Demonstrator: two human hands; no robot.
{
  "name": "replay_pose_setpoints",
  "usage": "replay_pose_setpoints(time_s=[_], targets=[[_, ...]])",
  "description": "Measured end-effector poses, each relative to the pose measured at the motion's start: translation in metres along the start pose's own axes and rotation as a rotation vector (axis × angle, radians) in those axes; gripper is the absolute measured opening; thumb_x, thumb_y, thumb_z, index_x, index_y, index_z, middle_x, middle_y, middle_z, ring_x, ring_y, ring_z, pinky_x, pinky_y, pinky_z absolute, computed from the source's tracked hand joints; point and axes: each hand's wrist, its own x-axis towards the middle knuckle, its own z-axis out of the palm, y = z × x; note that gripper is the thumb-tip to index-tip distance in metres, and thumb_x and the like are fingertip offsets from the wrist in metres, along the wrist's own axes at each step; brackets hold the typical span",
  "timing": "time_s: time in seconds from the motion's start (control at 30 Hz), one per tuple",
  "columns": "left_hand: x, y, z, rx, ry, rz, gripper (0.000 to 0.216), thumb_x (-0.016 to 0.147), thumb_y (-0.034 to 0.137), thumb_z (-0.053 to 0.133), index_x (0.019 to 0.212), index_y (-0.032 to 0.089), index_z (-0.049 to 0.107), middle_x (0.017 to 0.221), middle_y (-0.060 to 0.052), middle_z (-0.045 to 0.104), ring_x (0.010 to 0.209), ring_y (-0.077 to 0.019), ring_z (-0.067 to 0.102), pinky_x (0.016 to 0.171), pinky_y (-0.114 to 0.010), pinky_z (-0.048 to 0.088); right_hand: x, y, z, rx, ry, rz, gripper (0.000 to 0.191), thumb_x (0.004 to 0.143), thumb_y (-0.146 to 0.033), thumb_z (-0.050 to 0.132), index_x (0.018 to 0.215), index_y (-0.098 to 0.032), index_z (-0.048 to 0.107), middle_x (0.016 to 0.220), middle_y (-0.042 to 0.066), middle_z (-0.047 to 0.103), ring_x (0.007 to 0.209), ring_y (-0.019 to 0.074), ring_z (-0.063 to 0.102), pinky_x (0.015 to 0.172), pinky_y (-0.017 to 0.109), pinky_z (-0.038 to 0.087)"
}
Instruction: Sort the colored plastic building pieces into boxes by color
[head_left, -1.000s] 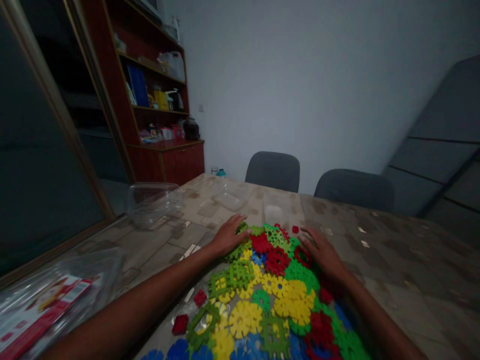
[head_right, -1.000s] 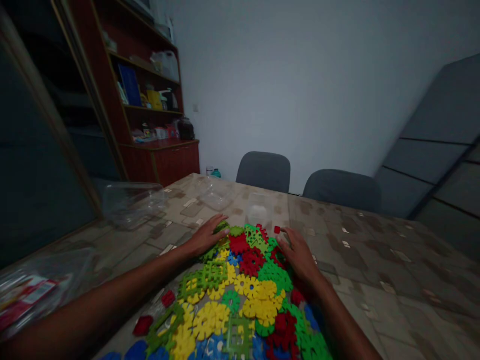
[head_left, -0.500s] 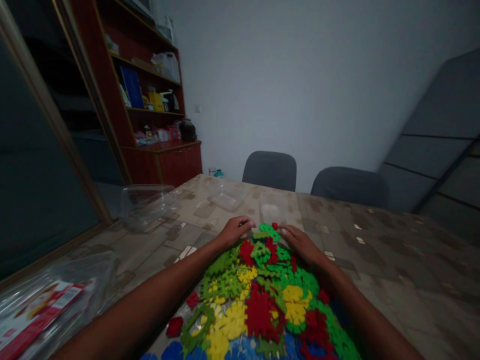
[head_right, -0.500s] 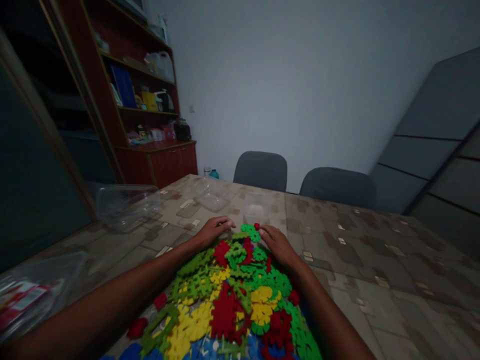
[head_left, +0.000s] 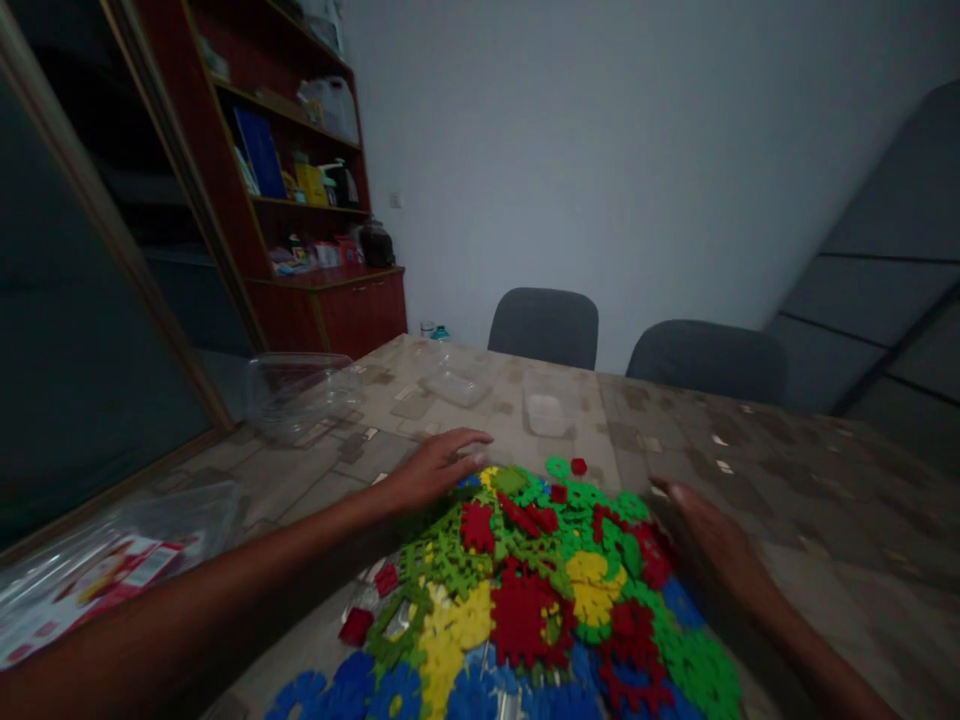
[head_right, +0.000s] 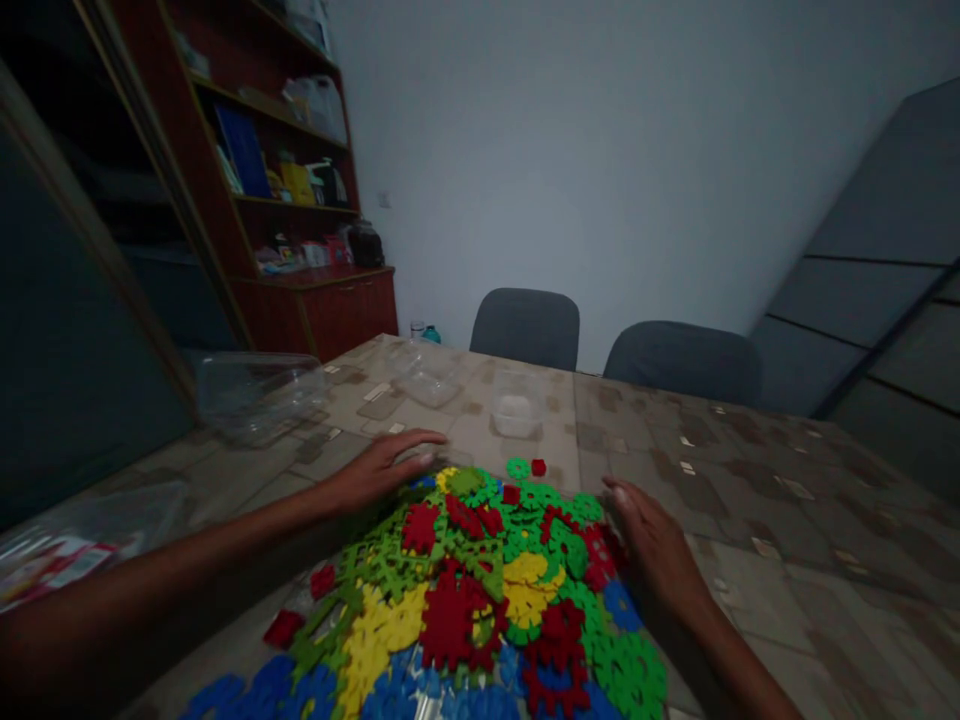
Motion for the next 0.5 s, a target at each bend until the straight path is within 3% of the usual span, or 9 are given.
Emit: replay_pose_setpoints(time_s=[0.1, 0.2, 0.27, 0.4, 0.5], targets=[[-0.034, -0.008, -0.005, 0.092, 0.097, -0.076, 0.050, 0.091, 0.056, 0.059, 0.123, 0.020, 0.073, 0.135, -0.015, 0.067, 0.134, -0.0398, 0.053, 0.120, -0.054, 0.031, -0.024, 0.012, 0.007, -0.018, -0.002, 0.087, 0.080, 0.090, -0.081, 0.035, 0.125, -0.018, 0.071, 0.138, 0.020, 0.066, 0.132, 0.0388, 0.057, 0.117, 0.059, 0.037], [-0.055, -0.009, 0.007, 0.189, 0.051, -0.109, 0.055, 0.097, 0.055, 0.046, 0.128, 0.016, 0.069, 0.141, -0.017, 0.063, 0.136, -0.0390, 0.052, 0.119, -0.054, 0.034, -0.039, -0.015, 0.027, 0.052, -0.168, 0.060, 0.076, 0.095, -0.075, 0.035, 0.139, -0.019, 0.063, 0.149, 0.016, 0.059, 0.139, 0.0347, 0.052, 0.120, 0.058, 0.033], [-0.067, 0.000, 0.014, 0.314, 0.028, -0.075, 0.056, 0.099, 0.053, 0.044, 0.138, 0.017, 0.063, 0.153, -0.016, 0.053, 0.144, -0.0386, 0.043, 0.122, -0.056, 0.030, -0.046, -0.033, 0.032, 0.049, -0.244, -0.004, 0.072, 0.098, -0.071, 0.036, 0.143, -0.020, 0.060, 0.153, 0.014, 0.054, 0.143, 0.0346, 0.047, 0.120, 0.061, 0.032], [-0.112, 0.023, 0.010, 0.522, -0.017, 0.202, 0.057, 0.102, 0.046, 0.050, 0.157, 0.037, 0.040, 0.168, -0.002, 0.031, 0.155, -0.0371, 0.024, 0.126, -0.062, 0.011, -0.080, -0.030, 0.017, -0.075, -0.256, -0.348, 0.070, 0.094, -0.068, 0.053, 0.155, -0.035, 0.046, 0.164, 0.007, 0.041, 0.148, 0.0398, 0.039, 0.114, 0.065, 0.041], [-0.161, 0.022, 0.001, 0.621, -0.119, 0.280, 0.086, 0.090, 0.057, 0.068, 0.162, 0.047, 0.022, 0.170, 0.001, 0.024, 0.153, -0.0427, 0.024, 0.124, -0.066, 0.015, -0.127, -0.018, 0.013, -0.162, -0.366, -0.603, 0.081, 0.090, -0.057, 0.066, 0.159, -0.054, 0.024, 0.157, -0.005, 0.051, 0.140, 0.0372, 0.051, 0.103, 0.056, 0.057]])
